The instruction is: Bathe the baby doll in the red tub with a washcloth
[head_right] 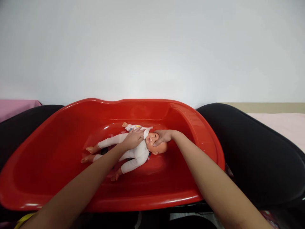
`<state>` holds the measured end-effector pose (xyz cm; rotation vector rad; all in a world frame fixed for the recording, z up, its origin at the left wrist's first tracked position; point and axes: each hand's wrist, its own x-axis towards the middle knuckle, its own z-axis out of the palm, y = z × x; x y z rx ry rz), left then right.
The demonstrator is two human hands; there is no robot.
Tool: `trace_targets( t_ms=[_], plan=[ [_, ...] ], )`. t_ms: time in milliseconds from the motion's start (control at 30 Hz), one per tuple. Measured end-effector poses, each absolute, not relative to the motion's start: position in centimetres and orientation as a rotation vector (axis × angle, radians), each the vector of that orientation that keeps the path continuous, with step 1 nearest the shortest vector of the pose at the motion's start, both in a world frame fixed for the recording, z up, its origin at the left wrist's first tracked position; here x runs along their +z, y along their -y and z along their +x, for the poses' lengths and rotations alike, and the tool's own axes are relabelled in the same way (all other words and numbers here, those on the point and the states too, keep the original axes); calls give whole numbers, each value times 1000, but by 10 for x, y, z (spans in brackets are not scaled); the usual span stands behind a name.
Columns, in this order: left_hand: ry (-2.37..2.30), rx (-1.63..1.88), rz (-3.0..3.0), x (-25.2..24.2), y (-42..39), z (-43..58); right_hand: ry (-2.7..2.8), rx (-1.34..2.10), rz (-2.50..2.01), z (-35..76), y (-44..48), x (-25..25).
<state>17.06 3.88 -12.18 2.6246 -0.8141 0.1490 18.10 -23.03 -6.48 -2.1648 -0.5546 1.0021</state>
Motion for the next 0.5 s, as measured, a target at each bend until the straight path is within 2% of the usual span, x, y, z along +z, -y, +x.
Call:
trace_targets(
  t_ms=[100,300,500],
  plan=[
    [850,44,2741,-128,-28,169,596,967,-2144,181,229,-67],
    [496,-14,2870,-131,-52,182,625,982,-2128,186,232,-75],
    [377,216,2982,-128,-73,177,581,982,-2139,186,233,-75]
  ],
)
